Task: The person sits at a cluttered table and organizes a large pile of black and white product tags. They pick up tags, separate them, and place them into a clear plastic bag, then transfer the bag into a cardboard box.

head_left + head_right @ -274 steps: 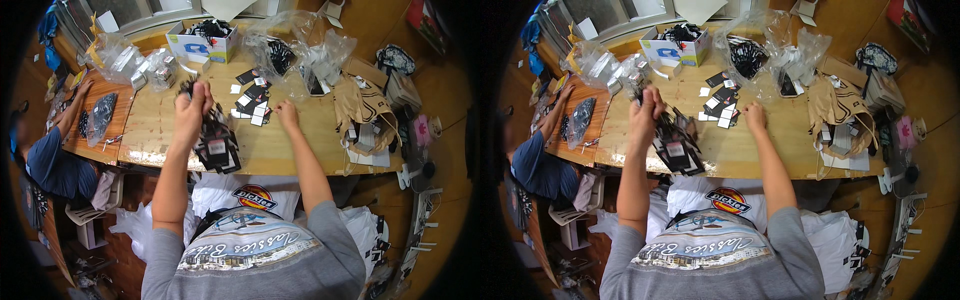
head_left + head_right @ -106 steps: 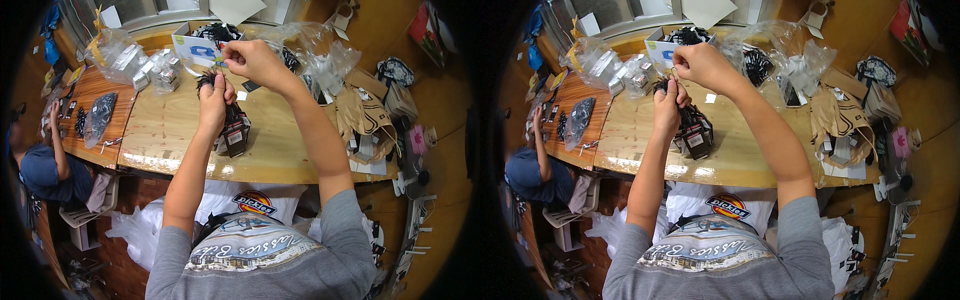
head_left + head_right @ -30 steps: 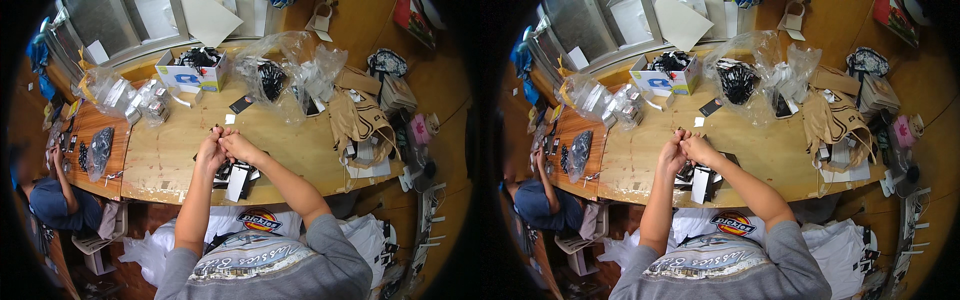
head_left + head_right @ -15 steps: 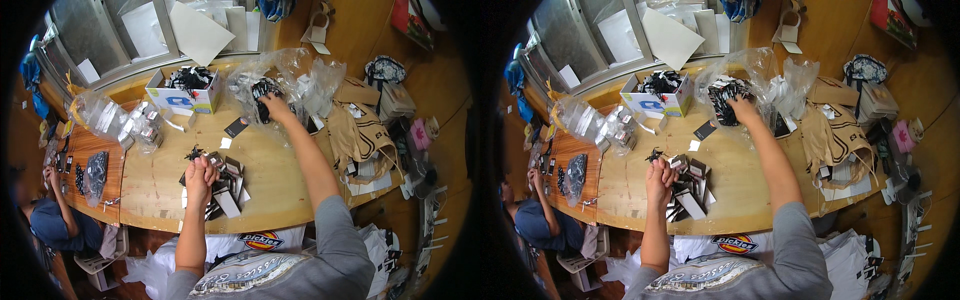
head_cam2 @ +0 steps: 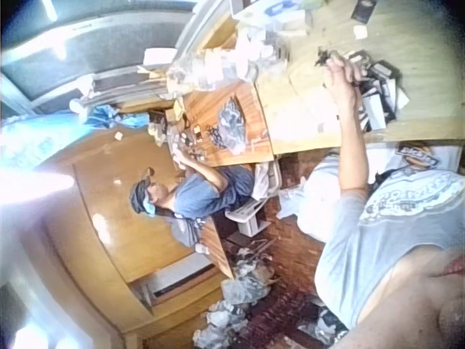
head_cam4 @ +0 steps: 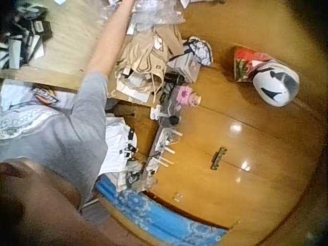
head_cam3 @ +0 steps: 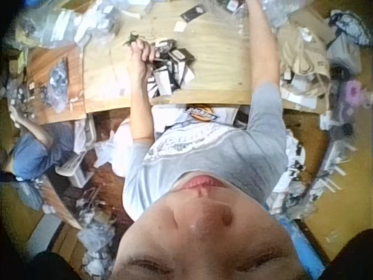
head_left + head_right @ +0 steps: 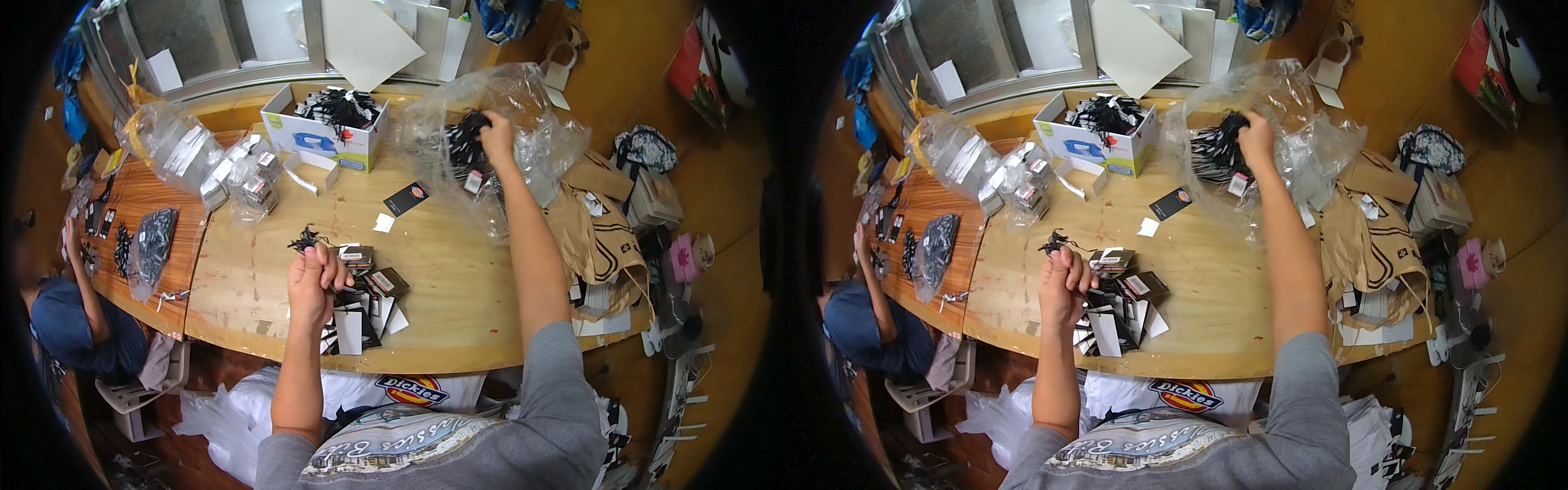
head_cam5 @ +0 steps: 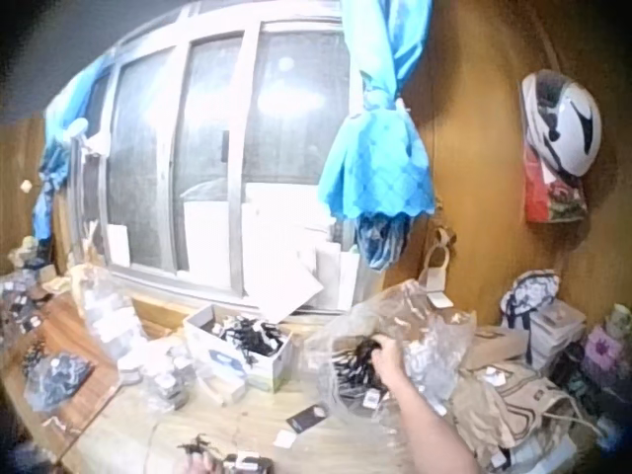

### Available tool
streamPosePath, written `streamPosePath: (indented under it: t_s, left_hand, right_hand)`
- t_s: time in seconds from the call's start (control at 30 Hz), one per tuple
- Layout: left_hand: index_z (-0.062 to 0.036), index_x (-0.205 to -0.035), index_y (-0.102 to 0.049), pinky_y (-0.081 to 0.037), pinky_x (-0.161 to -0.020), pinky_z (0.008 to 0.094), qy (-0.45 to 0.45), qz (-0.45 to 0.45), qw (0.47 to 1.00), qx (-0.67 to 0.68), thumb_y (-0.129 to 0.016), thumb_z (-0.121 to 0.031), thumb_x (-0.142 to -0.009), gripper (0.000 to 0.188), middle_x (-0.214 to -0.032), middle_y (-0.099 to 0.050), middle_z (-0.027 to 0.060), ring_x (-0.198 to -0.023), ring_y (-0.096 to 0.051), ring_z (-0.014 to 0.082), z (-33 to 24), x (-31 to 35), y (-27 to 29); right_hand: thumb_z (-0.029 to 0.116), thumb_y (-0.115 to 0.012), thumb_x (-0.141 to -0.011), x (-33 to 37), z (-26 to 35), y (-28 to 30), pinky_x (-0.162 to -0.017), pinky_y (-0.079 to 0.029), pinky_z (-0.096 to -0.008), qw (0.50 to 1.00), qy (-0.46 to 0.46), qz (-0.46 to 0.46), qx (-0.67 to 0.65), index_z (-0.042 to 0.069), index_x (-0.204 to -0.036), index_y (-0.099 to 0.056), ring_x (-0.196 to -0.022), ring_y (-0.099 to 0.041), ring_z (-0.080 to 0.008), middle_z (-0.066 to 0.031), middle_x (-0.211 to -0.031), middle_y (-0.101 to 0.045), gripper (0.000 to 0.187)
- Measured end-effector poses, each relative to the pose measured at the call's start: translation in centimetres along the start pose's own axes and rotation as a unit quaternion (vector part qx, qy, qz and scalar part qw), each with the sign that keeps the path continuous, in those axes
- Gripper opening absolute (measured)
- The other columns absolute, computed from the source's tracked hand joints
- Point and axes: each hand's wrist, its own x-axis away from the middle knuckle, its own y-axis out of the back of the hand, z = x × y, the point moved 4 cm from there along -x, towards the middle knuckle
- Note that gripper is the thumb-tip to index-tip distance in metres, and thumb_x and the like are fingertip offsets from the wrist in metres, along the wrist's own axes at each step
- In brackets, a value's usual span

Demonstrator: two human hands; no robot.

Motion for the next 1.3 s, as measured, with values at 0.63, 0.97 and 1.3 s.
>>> streamPosePath:
  t_s: [0.63, 0.97, 1.3]
  left_hand:
    - [-0.0049, -0.074, -0.047, -0.024, -0.04, 0.0179, 0.117, 0.202, 0.953, -0.192, -0.037, -0.019, -0.086, 0.021, -0.053, -0.039, -0.0027, -0.046, -0.031, 0.0033, 1.5, 1.8, -8.6]
    - [0.0062, -0.075, -0.05, -0.038, -0.058, 0.0323, 0.006, 0.1, 0.899, -0.427, -0.043, -0.021, -0.082, 0.029, -0.062, -0.051, 0.0183, -0.059, -0.049, 0.0272, 10.4, -5.7, -9.8]
    - [-0.0005, -0.067, -0.051, -0.037, -0.058, 0.036, -0.006, 0.083, 0.86, -0.503, -0.042, -0.022, -0.081, 0.027, -0.063, -0.051, 0.0171, -0.062, -0.049, 0.0309, 11.3, -8.2, -10.2]
  right_hand:
    - [-0.007, -0.045, -0.071, 1.9, 15.9, 15.0, -0.051, -0.04, -0.0196, 0.957, 0.085, 0.201, -0.19, -0.004, -0.085, -0.057, -0.057, -0.05, -0.0072, -0.0027, -0.07, -0.057, 0.019]
    - [0.002, -0.043, -0.077, 1.5, 15.9, 20.7, -0.063, -0.046, -0.0238, 0.817, 0.119, 0.278, -0.492, -0.003, -0.093, -0.053, -0.073, -0.056, -0.0131, -0.0074, -0.084, -0.058, 0.019]
    - [0.005, -0.051, -0.076, -3.8, 19.4, 22.5, -0.056, -0.047, -0.0258, 0.92, 0.05, 0.217, -0.322, 0.001, -0.075, -0.054, -0.061, -0.053, -0.0154, -0.0069, -0.07, -0.056, 0.005]
